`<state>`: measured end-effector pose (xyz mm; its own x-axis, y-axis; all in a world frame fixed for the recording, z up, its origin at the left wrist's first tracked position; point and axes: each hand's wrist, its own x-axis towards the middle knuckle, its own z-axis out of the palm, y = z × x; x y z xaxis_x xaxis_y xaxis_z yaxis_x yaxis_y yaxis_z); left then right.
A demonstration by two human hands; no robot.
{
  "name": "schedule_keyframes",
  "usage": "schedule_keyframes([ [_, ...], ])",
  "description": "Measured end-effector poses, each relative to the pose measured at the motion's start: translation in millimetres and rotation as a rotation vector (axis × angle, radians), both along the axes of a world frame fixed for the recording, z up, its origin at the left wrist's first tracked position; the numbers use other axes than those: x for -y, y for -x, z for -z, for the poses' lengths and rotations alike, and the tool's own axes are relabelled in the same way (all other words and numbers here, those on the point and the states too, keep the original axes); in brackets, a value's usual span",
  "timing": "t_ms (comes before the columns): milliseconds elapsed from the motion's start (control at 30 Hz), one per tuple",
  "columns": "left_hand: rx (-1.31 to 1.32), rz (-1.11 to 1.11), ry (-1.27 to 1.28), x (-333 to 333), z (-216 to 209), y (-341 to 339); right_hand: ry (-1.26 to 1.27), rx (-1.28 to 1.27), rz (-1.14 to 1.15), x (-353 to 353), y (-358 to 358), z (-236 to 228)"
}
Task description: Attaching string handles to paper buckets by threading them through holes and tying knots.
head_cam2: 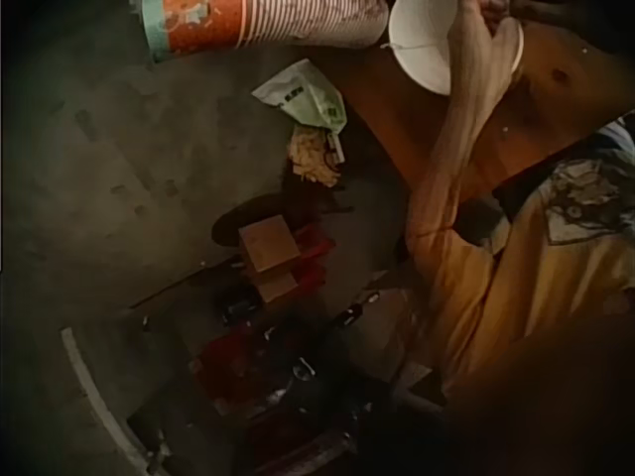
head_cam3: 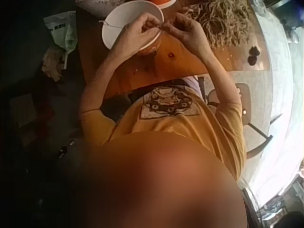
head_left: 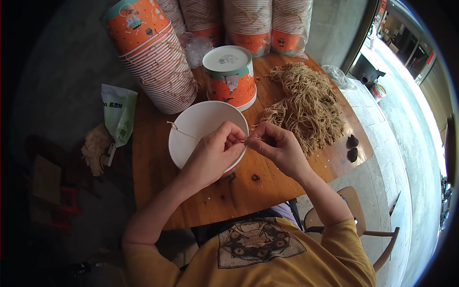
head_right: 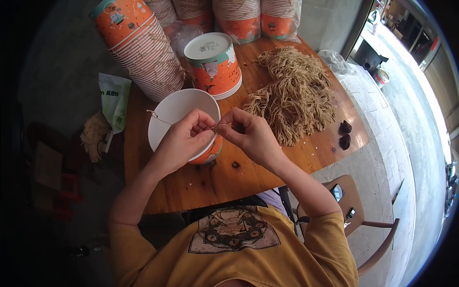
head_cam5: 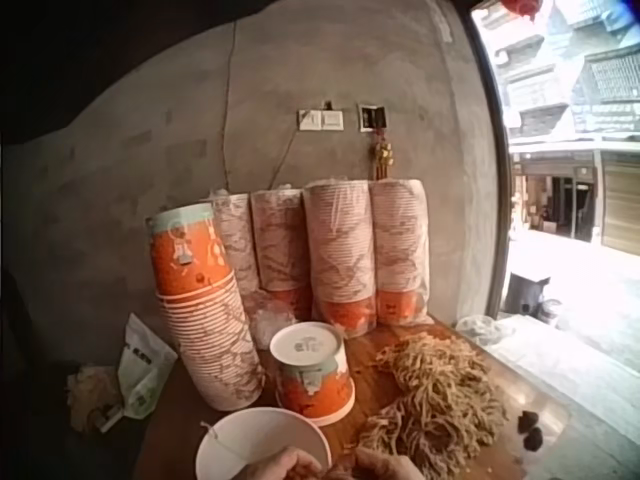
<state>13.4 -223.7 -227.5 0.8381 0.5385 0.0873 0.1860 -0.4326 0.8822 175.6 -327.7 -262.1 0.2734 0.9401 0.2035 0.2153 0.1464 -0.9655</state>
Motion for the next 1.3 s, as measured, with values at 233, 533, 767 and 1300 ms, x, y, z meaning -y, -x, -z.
schedule_keyframes([
  [233,0.053,0.029,0.098,-1,5,-3,-0.024,-0.071,0.006,1,3,2],
  [533,0.023,0.007,0.075,-10,0,-1,-0.002,-0.304,-0.068,-1,0,5],
  [767,-0.022,0.049,0.306,-6,-3,3,0.218,-0.412,-0.07,4,-2,-8],
  [1300,0.058,0.031,0.097,-6,4,-3,0.05,-0.238,-0.097,-1,-3,0],
])
